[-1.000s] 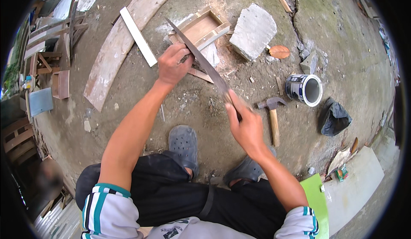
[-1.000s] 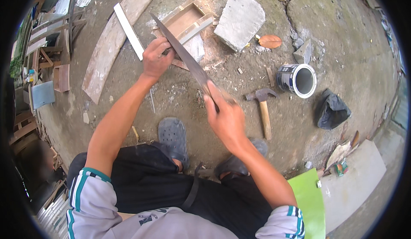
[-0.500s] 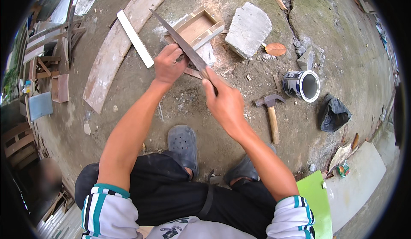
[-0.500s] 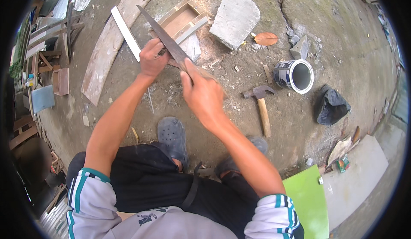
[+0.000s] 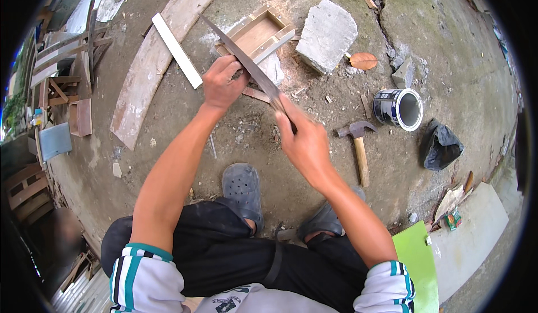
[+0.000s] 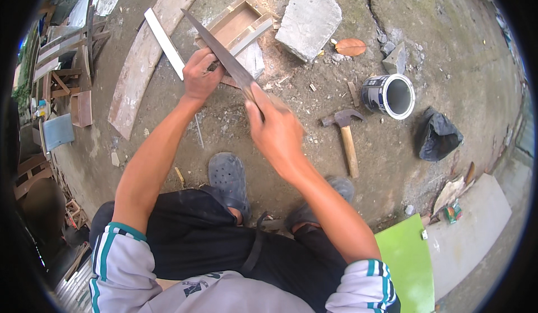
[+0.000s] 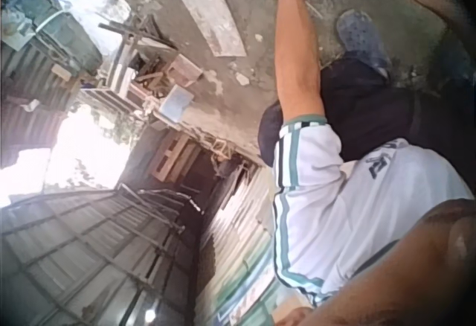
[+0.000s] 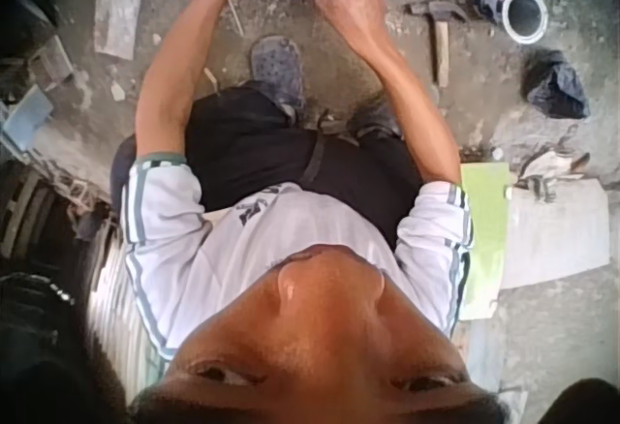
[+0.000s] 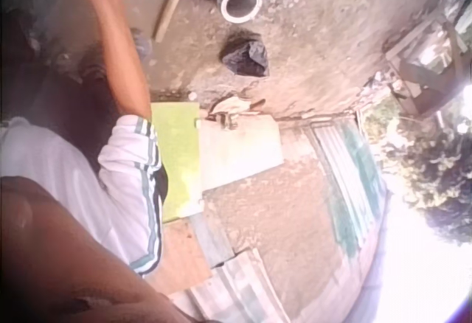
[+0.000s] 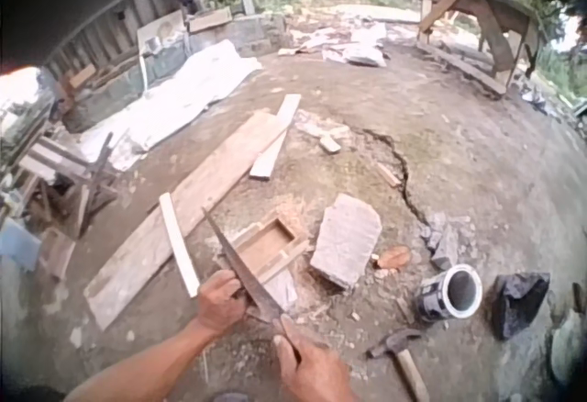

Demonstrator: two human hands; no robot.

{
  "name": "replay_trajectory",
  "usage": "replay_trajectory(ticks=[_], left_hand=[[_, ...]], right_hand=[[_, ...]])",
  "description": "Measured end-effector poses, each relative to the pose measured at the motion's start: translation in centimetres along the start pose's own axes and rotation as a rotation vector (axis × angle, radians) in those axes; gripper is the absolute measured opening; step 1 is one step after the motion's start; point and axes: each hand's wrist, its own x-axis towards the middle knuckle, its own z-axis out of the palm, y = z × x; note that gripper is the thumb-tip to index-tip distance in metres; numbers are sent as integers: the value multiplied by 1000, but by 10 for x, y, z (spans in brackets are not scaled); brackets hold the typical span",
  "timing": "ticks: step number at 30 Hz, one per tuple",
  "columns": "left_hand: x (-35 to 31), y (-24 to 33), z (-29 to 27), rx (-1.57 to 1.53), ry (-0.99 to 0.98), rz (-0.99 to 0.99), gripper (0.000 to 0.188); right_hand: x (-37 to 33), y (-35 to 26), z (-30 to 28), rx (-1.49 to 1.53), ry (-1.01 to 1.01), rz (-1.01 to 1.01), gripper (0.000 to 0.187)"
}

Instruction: The person sits on a small stool and uses a metal file to smooth the edges of a small wooden box. They repeatedly file the corners and sides of the box, occasionally lifting it to inspect the work.

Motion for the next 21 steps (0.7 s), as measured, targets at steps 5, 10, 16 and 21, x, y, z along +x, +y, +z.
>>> replay_trajectory(ticks=[5,10,16,21], left_hand=[[-2,-2,0,-1,25,21,23],[-3,0,0,-8,-30,-31,22],[-3,-5,-2,-18,24,14,22],[0,-2,-1,9,-38,-14,18]], right_hand=[[-33,21,-10,-13,75,-88,41],[10,-8,4,44,-41,89,40],[-33,22,-6,-25,92,-107,40],[12,-6,6,-55,44,-21,40]])
